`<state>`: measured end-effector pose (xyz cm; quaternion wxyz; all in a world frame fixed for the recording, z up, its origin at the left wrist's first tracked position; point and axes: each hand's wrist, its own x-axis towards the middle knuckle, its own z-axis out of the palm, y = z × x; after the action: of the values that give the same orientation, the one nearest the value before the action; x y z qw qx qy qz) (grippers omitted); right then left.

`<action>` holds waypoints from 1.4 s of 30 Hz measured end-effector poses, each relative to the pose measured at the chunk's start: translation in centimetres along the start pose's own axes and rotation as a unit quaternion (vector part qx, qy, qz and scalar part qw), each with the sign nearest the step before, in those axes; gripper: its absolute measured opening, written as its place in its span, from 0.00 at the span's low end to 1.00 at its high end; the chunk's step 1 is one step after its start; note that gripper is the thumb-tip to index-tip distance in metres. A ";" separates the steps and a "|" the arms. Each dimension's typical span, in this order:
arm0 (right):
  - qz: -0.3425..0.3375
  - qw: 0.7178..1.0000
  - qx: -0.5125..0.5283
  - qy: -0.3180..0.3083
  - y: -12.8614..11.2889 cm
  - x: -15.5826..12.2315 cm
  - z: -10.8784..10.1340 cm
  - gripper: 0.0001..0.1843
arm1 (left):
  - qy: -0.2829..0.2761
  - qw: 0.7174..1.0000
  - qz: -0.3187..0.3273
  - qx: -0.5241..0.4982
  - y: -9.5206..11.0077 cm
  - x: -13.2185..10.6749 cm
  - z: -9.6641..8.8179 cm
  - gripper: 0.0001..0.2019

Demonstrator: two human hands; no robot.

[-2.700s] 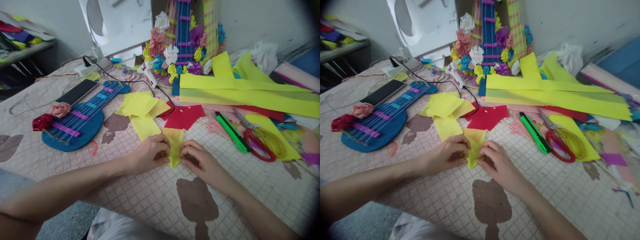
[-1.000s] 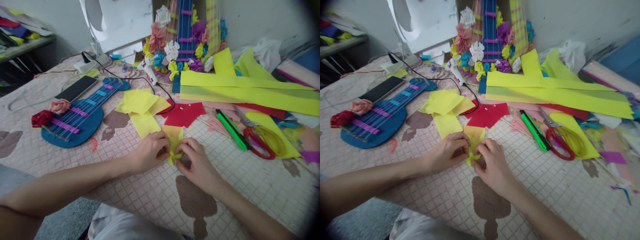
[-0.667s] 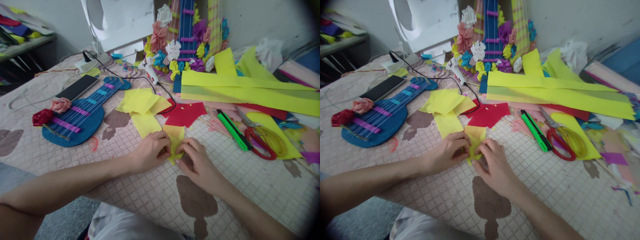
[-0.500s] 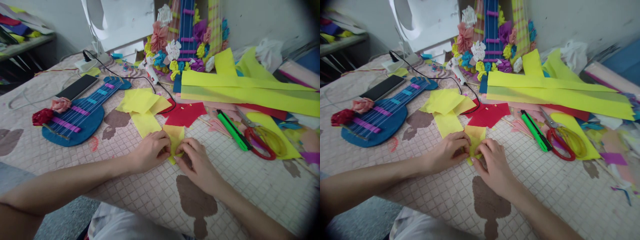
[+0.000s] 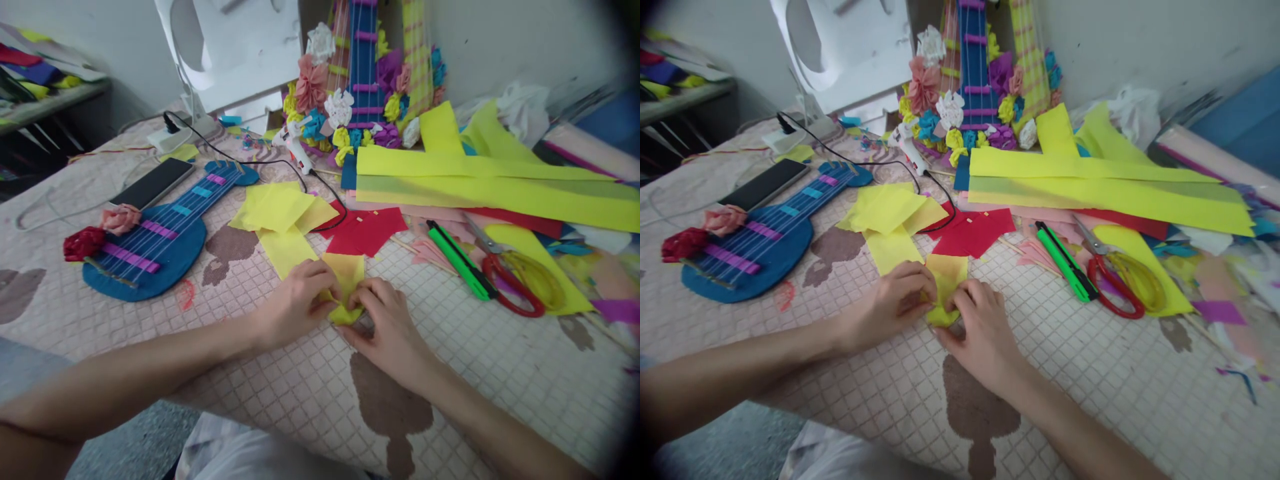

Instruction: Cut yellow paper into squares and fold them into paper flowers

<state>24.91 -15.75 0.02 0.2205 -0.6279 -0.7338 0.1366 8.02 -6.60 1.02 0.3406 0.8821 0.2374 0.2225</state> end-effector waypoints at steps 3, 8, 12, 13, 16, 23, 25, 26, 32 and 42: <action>0.003 1.000 -0.008 -0.007 -0.1 0.0 -0.2 0.09 | -0.013 0.998 -0.003 0.060 0.9 -0.2 0.4 0.02; -0.014 0.999 0.037 -0.032 0.3 0.0 -0.8 0.12 | -0.052 0.994 -0.016 0.100 1.0 -0.3 0.9 0.02; 0.010 0.996 0.090 -0.005 1.0 0.0 -1.0 0.09 | -0.057 0.993 -0.020 0.104 0.7 -0.3 1.0 0.03; 0.018 0.995 0.095 0.003 1.2 0.0 -1.0 0.09 | -0.058 0.993 -0.020 0.101 0.7 -0.3 0.9 0.03; 0.026 0.994 0.104 0.006 1.8 0.0 -1.0 0.11 | -0.059 0.994 -0.019 0.095 0.8 -0.3 0.9 0.03; 0.009 0.993 0.119 0.004 2.1 0.0 -1.2 0.08 | -0.057 0.992 -0.026 0.111 0.8 -0.3 1.0 0.03; 0.006 0.995 0.103 0.020 1.7 0.0 -0.8 0.12 | -0.055 0.991 -0.028 0.115 0.8 -0.4 1.0 0.03; 0.004 0.995 0.094 0.026 1.6 0.0 -0.6 0.14 | -0.055 0.991 -0.028 0.116 0.8 -0.4 1.0 0.03; 0.003 0.994 0.107 0.014 2.5 0.2 -0.4 0.13 | -0.064 0.990 -0.030 0.120 0.9 -0.4 0.9 0.04; -0.024 0.996 0.086 0.004 2.4 0.0 -0.3 0.10 | -0.043 0.992 -0.017 0.121 0.3 -0.5 1.3 0.05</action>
<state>27.15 -15.34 -0.84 0.2798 -0.5891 -0.7335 0.1916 8.39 -7.73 0.24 0.2446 0.9217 0.2624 0.1478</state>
